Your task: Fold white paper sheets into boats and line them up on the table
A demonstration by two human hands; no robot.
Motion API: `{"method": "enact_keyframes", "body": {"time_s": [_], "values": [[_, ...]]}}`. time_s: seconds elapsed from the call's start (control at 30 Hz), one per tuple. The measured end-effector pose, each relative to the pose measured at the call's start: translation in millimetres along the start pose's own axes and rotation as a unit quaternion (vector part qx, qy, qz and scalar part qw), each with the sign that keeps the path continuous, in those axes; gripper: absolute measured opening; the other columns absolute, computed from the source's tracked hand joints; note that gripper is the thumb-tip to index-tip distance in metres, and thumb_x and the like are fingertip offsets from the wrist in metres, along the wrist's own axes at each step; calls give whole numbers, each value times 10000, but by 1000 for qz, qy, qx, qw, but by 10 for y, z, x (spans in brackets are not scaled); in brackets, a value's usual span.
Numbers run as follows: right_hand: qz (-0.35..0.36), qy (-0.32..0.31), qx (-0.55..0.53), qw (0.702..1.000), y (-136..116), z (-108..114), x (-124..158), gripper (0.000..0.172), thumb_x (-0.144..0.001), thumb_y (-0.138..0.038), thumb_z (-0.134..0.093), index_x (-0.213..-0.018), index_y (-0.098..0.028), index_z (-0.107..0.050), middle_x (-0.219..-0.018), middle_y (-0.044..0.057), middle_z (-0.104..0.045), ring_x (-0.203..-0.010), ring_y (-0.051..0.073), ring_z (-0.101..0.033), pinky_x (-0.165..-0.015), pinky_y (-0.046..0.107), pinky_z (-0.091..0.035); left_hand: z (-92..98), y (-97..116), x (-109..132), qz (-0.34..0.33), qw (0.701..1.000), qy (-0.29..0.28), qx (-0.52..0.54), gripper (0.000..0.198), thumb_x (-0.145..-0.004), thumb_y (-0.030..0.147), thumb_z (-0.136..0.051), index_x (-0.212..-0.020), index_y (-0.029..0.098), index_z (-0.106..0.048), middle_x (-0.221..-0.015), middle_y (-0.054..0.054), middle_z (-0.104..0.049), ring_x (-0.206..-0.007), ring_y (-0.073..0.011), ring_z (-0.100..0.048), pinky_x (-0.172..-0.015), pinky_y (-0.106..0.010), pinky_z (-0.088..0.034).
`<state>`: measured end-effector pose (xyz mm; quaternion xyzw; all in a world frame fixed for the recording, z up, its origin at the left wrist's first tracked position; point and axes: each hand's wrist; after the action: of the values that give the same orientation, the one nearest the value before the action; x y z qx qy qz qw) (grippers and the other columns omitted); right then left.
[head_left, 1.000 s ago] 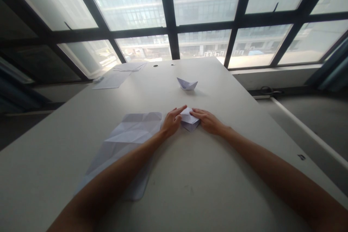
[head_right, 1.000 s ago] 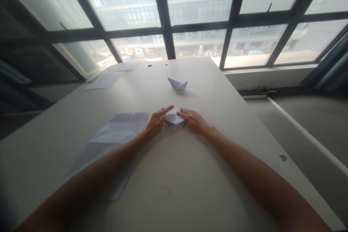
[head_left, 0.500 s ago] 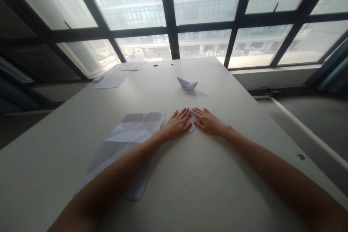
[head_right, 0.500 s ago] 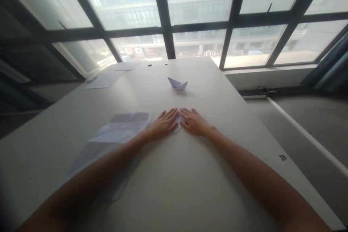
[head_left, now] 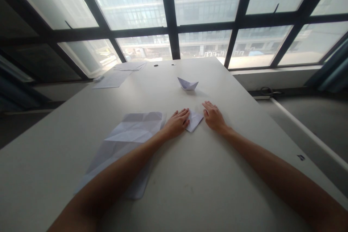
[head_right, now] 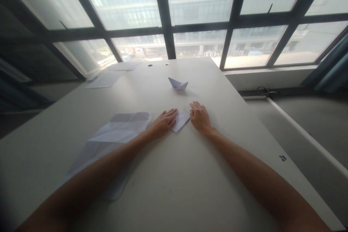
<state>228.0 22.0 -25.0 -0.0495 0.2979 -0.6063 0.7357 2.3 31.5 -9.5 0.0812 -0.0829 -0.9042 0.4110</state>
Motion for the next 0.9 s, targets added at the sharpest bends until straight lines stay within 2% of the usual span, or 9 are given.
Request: {"method": "enact_keyframes", "body": {"time_s": [0.1,0.17,0.23,0.37,0.5,0.6,0.77,0.9], "values": [[111,-12,-60,992,-64,39,18,454,-960,-217,-420,-1388,-150,-558,-1473,124,-513,-1403,205,-424,-1174,403,-321,2,-3,20,-13,1000,-17,-14,589,-1027,402,-282,-1554,139,-274,-1623,-115,-227,-1513,-214,-189,-1225,-437,-131],[167,-65,-75,981,-115,52,46,481,-954,-232,-451,-1426,-176,-522,-1492,106,-493,-1407,204,-419,-1173,405,-325,3,-3,37,-26,999,-26,-22,641,-1031,466,-260,-1573,131,-202,-1634,-127,-172,-1523,-226,-138,-1226,-452,-101],[194,-120,-61,972,-156,57,74,521,-956,-241,-458,-1474,-190,-458,-1522,97,-452,-1426,219,-391,-1179,449,-299,3,-1,49,-37,999,-30,-24,679,-1029,514,-239,-1583,131,-154,-1639,-131,-138,-1528,-232,-99,-1225,-461,-81],[181,-158,-3,971,-187,76,93,506,-981,-262,-428,-1482,-191,-437,-1537,101,-423,-1440,259,-364,-1181,560,-219,-5,3,41,-27,999,-18,-7,629,-1043,470,-215,-1573,130,-203,-1634,-123,-176,-1525,-213,-121,-1227,-451,-103],[165,-148,30,975,-153,108,81,459,-982,-222,-408,-1430,-197,-503,-1516,100,-457,-1426,267,-386,-1180,595,-163,-18,-21,5,21,999,32,36,503,-1039,330,-251,-1480,175,-434,-1581,-81,-355,-1485,-191,-278,-1223,-427,-184],[152,-146,34,977,-112,127,69,453,-966,-174,-407,-1400,-208,-533,-1515,87,-462,-1420,264,-396,-1174,591,-181,-17,-47,-5,28,995,76,65,445,-955,207,-397,-1361,191,-579,-1512,-66,-473,-1432,-195,-385,-1217,-404,-235],[132,-141,18,981,-79,127,61,466,-951,-145,-420,-1394,-226,-538,-1509,80,-471,-1429,239,-384,-1172,556,-214,37,-27,29,4,980,169,109,473,-810,47,-460,-1196,206,-682,-1284,-54,-641,-1202,-189,-580,-1110,-339,-417],[119,-128,-10,985,-57,98,61,493,-925,-134,-447,-1406,-204,-530,-1493,89,-493,-1426,226,-389,-1181,509,-220,94,31,60,-5,988,134,78,410,-752,65,-542,-1089,241,-696,-1142,-50,-658,-1108,-232,-586,-1037,-383,-459]]}}
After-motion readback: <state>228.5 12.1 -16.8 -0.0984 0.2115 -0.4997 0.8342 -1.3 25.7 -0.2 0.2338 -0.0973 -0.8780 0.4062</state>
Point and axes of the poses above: each hand's wrist, its own x-axis away from the middle knuckle, its own z-axis out of the back of the hand, y = z × x
